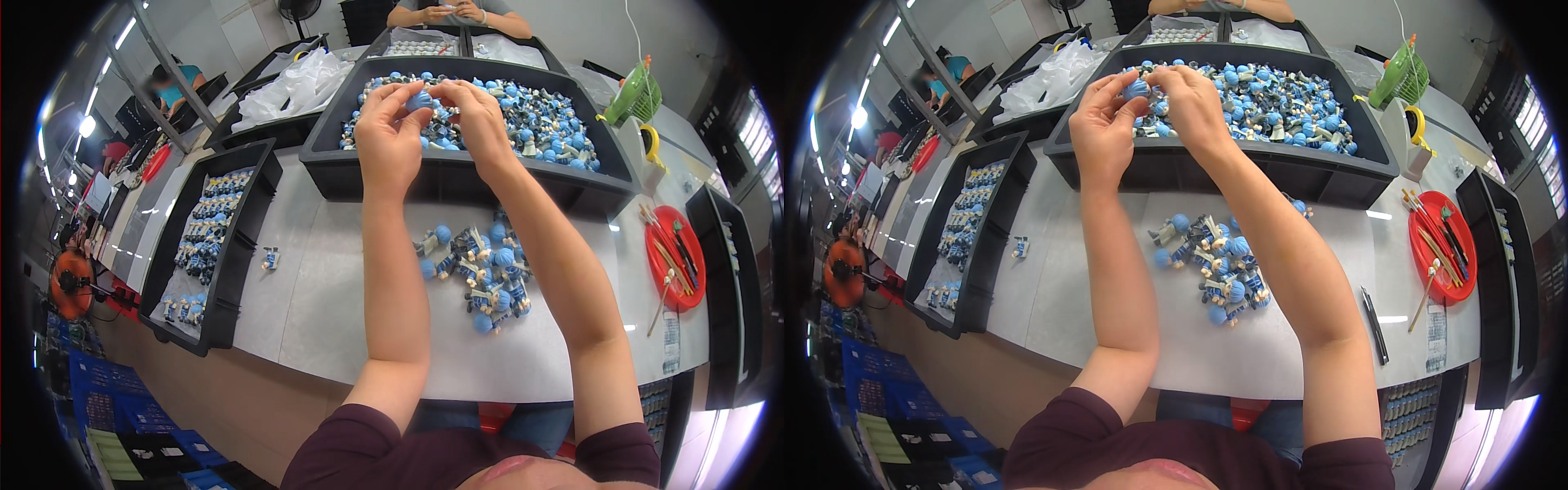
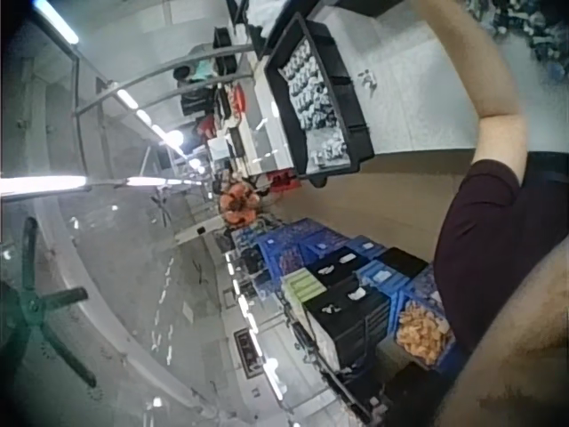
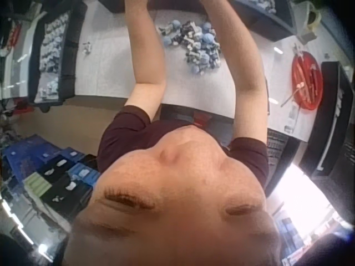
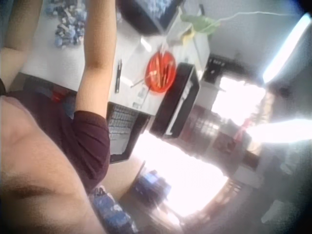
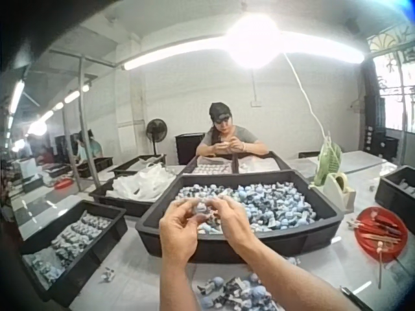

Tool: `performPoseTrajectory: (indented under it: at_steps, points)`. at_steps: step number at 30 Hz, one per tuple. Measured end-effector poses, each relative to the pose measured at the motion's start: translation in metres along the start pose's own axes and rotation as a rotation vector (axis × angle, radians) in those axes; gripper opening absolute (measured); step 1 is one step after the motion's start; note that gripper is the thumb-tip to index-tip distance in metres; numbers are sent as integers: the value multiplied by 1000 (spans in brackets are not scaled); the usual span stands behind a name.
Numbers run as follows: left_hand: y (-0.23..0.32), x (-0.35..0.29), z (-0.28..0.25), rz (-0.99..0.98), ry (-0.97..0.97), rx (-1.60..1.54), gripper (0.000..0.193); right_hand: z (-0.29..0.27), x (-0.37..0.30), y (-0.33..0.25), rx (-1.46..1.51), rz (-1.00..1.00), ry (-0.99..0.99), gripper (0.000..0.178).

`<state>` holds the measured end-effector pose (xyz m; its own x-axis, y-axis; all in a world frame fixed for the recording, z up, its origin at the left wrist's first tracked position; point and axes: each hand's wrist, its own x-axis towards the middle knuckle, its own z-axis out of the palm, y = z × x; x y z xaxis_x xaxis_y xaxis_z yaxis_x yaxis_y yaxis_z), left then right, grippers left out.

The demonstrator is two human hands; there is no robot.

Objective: The person assembles small blue and white figurines at a workstation. They pick up figurines from a tray, use a craft knife to trim or adjust parts, and place the finished items into a black storage bin. The process involves repetitive handling of individual units.

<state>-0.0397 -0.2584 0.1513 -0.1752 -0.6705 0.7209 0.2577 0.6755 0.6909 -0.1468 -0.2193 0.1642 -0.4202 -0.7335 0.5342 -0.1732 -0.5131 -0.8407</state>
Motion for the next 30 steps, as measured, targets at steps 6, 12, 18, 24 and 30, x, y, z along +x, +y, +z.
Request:
performPoseTrajectory:
  at_steps: [6,12,18,24,30]
  points:
    - [-15,2,-2,-175,19,-185,30,-6,14,35,273,292,82,32]
    - [-17,0,0,-270,16,-179,29,-16,13,57,568,395,-57,42]
    - [-22,-1,3,-275,-11,-150,28,-21,8,60,644,324,-82,40]
    - [-25,0,3,-230,10,-129,30,-14,-5,58,-29,-57,105,29]
    - [-26,-1,7,-123,0,5,29,-9,-11,39,-533,-231,171,24]
